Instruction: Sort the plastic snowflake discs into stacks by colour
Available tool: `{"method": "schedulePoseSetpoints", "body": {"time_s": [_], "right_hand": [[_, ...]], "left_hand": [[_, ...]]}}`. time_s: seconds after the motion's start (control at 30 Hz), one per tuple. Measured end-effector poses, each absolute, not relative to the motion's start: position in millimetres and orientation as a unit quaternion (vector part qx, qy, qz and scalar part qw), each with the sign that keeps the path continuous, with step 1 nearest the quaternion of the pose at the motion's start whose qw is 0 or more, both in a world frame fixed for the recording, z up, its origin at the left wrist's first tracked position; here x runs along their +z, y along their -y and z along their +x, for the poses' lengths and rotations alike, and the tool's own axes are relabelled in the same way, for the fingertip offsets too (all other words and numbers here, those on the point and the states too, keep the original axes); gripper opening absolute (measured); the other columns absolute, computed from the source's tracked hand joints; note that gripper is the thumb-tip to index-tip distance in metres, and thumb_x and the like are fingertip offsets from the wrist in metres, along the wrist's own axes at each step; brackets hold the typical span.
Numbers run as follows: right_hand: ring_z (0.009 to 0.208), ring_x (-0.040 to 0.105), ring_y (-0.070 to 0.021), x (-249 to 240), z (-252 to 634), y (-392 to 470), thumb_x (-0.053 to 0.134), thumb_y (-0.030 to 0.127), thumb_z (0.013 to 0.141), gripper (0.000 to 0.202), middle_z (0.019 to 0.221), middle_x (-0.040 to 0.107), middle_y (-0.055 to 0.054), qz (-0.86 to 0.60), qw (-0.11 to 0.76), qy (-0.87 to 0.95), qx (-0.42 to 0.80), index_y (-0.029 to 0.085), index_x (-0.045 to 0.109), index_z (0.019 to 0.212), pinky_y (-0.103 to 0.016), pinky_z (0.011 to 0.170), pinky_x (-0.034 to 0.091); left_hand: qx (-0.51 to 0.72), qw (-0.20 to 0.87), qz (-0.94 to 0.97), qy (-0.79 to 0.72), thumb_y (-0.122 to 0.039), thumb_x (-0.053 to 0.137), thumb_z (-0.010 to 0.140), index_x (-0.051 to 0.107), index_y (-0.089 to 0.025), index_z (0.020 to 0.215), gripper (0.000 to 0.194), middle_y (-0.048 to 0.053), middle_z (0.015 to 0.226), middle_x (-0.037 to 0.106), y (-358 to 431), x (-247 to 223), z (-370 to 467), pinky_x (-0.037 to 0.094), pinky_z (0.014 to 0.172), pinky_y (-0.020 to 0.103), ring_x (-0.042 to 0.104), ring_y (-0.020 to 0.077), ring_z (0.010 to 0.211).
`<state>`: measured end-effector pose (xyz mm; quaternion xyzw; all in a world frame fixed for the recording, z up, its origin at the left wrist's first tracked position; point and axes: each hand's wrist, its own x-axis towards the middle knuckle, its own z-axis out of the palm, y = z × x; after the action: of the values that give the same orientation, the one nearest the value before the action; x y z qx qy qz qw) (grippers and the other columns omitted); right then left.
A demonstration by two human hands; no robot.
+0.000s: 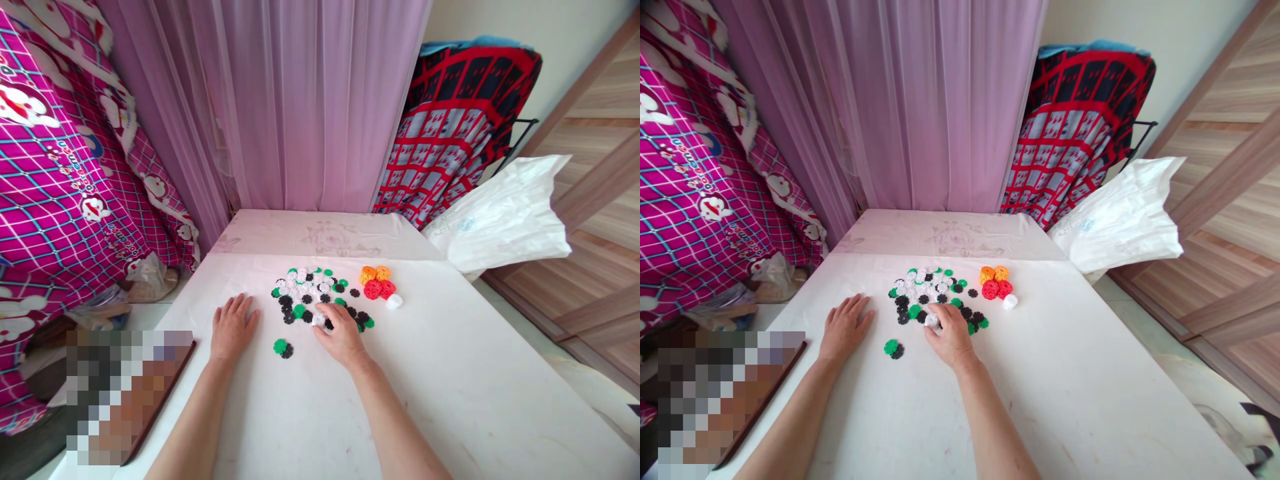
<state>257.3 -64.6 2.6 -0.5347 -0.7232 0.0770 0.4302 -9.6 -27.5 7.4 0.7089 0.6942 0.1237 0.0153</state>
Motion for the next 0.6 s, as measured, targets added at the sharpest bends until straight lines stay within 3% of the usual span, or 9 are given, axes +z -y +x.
{"method": "schedulePoseSetpoints", "body": {"time_s": [0.37, 0.6], "right_hand": [[0.096, 0.063, -0.0214, -0.6, 256.0, 64.4, 0.064, 0.014, 0.073, 0.045, 0.104, 0.072, -0.005, -0.563, 0.384, 0.727, 0.079, 0.022, 0.064, 0.118, -0.034, 0.090, 0.049], [0.099, 0.058, -0.0267, 4.6, 257.2, 70.0, 0.071, 0.024, 0.072, 0.052, 0.099, 0.072, -0.006, -0.618, 0.301, 0.726, 0.024, 0.022, 0.062, 0.124, -0.039, 0.087, 0.041]], "left_hand": [[0.122, 0.023, 0.705, -0.698, -0.044, 0.038, 0.097, 0.053, -0.021, 0.140, 0.051, 0.009, 0.153, 0.047, 28.0, 9.7, -8.6, 0.026, 0.119, 0.053, 0.036, 0.0288, 0.144], [0.134, 0.027, 0.706, -0.695, -0.044, 0.039, 0.097, 0.054, -0.021, 0.139, 0.050, 0.010, 0.152, 0.048, 28.0, 9.5, -9.2, 0.026, 0.118, 0.053, 0.037, 0.0293, 0.143]]}}
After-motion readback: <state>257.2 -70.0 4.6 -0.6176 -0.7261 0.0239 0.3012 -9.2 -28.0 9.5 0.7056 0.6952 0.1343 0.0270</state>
